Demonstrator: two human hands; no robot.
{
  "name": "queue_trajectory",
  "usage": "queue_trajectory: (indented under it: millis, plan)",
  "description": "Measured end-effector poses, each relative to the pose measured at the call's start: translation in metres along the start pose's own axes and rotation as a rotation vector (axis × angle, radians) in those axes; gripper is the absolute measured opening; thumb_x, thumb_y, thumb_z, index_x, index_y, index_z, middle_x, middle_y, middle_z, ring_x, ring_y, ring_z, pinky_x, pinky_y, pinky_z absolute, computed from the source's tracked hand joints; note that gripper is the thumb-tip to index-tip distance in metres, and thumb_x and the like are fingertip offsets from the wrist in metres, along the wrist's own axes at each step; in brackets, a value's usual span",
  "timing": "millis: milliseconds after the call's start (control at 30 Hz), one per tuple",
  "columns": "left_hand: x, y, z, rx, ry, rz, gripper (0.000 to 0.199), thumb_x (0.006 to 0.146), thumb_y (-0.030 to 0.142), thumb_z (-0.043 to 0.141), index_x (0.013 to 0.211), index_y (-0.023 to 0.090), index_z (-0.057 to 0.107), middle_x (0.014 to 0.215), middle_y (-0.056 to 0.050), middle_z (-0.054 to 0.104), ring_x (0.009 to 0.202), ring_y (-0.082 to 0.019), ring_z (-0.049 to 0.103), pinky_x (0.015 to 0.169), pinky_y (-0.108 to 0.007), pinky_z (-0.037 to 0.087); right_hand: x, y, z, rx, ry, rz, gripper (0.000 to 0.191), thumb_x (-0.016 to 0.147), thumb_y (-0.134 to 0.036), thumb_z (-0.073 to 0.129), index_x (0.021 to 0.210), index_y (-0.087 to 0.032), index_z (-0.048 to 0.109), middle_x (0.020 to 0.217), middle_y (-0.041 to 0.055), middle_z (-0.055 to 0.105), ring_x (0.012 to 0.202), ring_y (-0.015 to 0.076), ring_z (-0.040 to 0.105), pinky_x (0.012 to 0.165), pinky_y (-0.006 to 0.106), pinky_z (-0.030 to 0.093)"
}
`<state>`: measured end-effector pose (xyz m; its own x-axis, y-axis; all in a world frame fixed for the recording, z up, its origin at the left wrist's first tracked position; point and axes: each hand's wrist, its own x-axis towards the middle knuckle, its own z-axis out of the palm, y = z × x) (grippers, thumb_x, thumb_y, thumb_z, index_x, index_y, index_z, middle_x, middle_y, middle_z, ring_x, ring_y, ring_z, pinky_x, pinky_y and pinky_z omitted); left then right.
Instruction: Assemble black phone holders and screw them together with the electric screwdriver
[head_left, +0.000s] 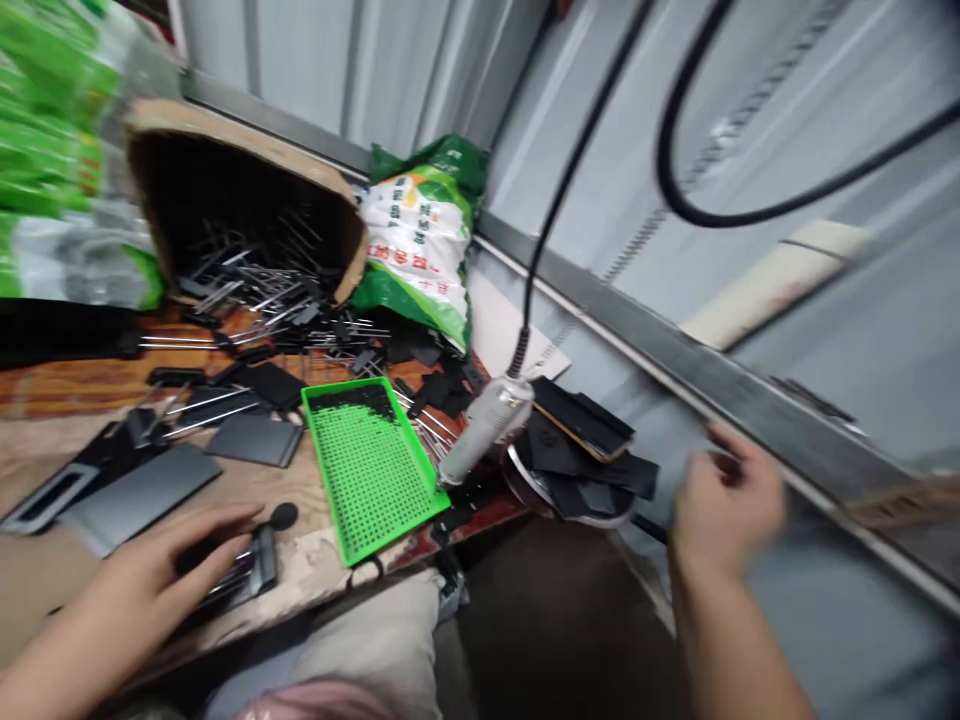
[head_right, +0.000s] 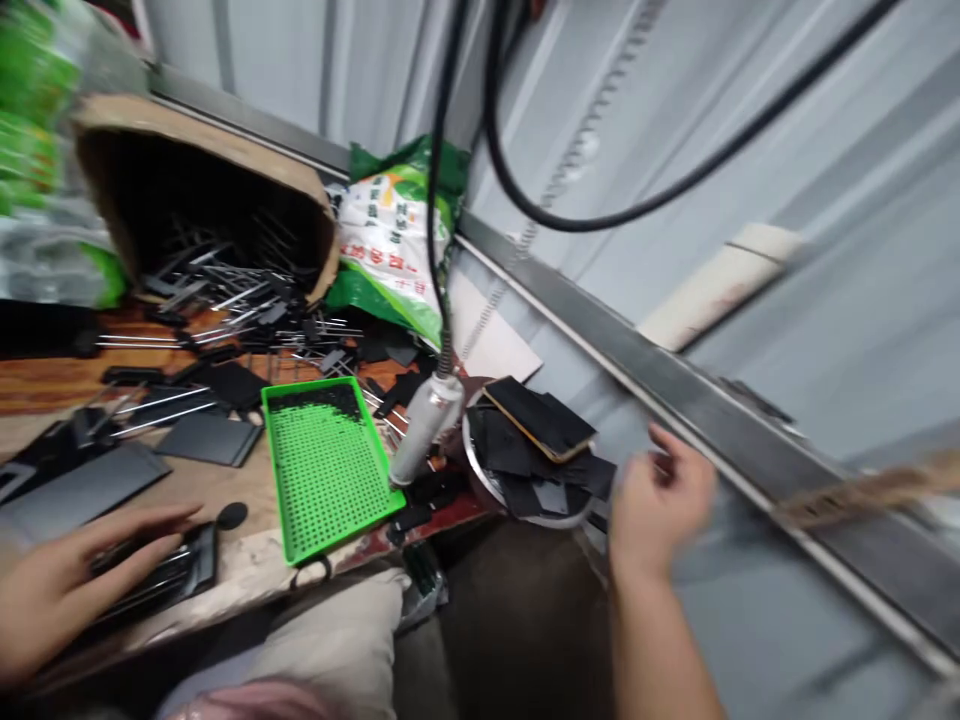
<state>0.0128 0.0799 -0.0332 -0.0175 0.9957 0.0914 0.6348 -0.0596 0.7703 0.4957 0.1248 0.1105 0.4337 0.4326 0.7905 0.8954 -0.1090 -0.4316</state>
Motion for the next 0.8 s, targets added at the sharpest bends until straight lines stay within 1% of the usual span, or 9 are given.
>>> queue_trajectory:
  millis: [33, 67, 100, 200, 267, 333, 400, 567, 800]
  plan:
    - [0.003, 0.013, -0.007, 0.015, -0.043, -0.033, 0.033, 0.077, 0.052, 0.06, 0.101, 0.031, 0.071, 0.105, 0.007, 0.073, 0.098, -0.022, 0.067, 0.093, -0.033, 0.051, -0.02, -0.019, -0.006, 0.162, 0.147, -0.043, 0.029, 0.081, -0.02, 0.049, 0.106, -0.019, 0.063, 0.094, 0.0083, 0.058, 0.084, 0.023, 0.058, 0.081, 0.044, 0.047]
    - [0.006, 0.024, -0.012, 0.021, -0.074, -0.037, 0.036, 0.078, 0.053, 0.057, 0.101, 0.029, 0.071, 0.107, 0.005, 0.073, 0.099, -0.023, 0.068, 0.094, -0.034, 0.05, -0.042, -0.04, -0.011, 0.355, 0.15, -0.129, 0.021, 0.079, -0.018, 0.055, 0.096, -0.023, 0.066, 0.087, 0.005, 0.06, 0.078, 0.0207, 0.059, 0.077, 0.041, 0.048]
    - [0.007, 0.033, -0.015, 0.017, -0.046, -0.031, 0.038, 0.078, 0.054, 0.055, 0.098, 0.027, 0.072, 0.104, 0.002, 0.074, 0.096, -0.023, 0.068, 0.092, -0.035, 0.051, -0.064, -0.064, -0.013, 0.535, 0.057, -0.248, 0.02, 0.078, -0.014, 0.056, 0.091, -0.025, 0.066, 0.08, 0.0022, 0.06, 0.073, 0.0187, 0.059, 0.073, 0.037, 0.048]
    - [0.003, 0.042, -0.018, 0.002, 0.0, -0.012, 0.042, 0.078, 0.054, 0.052, 0.098, 0.023, 0.073, 0.103, -0.004, 0.074, 0.095, -0.024, 0.069, 0.088, -0.033, 0.053, -0.123, -0.137, 0.007, 0.826, -0.582, -0.573, 0.034, 0.08, -0.005, 0.051, 0.104, -0.026, 0.065, 0.088, 0.0025, 0.067, 0.079, 0.0156, 0.063, 0.067, 0.029, 0.051]
    - [-0.004, 0.036, -0.017, -0.012, 0.017, -0.009, 0.042, 0.079, 0.053, 0.052, 0.099, 0.023, 0.073, 0.103, -0.005, 0.074, 0.095, -0.024, 0.069, 0.088, -0.031, 0.053, -0.144, -0.182, 0.043, 0.855, -0.748, -0.507, 0.03, 0.084, -0.008, 0.048, 0.101, -0.024, 0.065, 0.089, 0.0027, 0.069, 0.084, 0.0151, 0.064, 0.075, 0.029, 0.052]
    - [-0.012, 0.027, -0.018, -0.027, 0.04, -0.019, 0.04, 0.079, 0.054, 0.052, 0.099, 0.025, 0.073, 0.104, -0.004, 0.074, 0.097, -0.023, 0.069, 0.09, -0.031, 0.052, -0.149, -0.22, 0.091, 0.691, -0.843, -0.346, 0.025, 0.083, -0.012, 0.049, 0.095, -0.024, 0.067, 0.094, 0.0014, 0.069, 0.091, 0.0147, 0.064, 0.084, 0.028, 0.051]
    - [-0.019, 0.018, -0.021, -0.039, 0.072, -0.053, 0.04, 0.08, 0.055, 0.052, 0.099, 0.028, 0.073, 0.106, -0.002, 0.073, 0.099, -0.023, 0.068, 0.091, -0.032, 0.051, -0.141, -0.246, 0.141, 0.578, -0.826, -0.233, 0.024, 0.081, -0.011, 0.051, 0.095, -0.022, 0.068, 0.097, 0.0026, 0.068, 0.091, 0.0165, 0.063, 0.087, 0.031, 0.05]
    - [-0.03, 0.002, -0.034, -0.029, 0.075, -0.103, 0.038, 0.081, 0.055, 0.051, 0.1, 0.029, 0.072, 0.105, 0.0, 0.073, 0.098, -0.022, 0.069, 0.088, -0.028, 0.053, -0.101, -0.261, 0.234, 0.306, -0.763, 0.047, 0.02, 0.089, -0.024, 0.054, 0.106, -0.016, 0.061, 0.113, 0.0077, 0.062, 0.104, 0.0203, 0.059, 0.093, 0.043, 0.047]
    - [-0.038, -0.008, -0.031, -0.067, 0.268, -0.057, 0.03, 0.084, 0.051, 0.051, 0.095, 0.032, 0.071, 0.095, 0.003, 0.075, 0.087, -0.017, 0.071, 0.082, -0.019, 0.054, -0.068, -0.219, 0.299, 0.082, -0.814, 0.176, 0.034, 0.089, -0.035, 0.055, 0.119, -0.018, 0.055, 0.123, 0.0093, 0.056, 0.105, 0.0212, 0.058, 0.088, 0.043, 0.051]
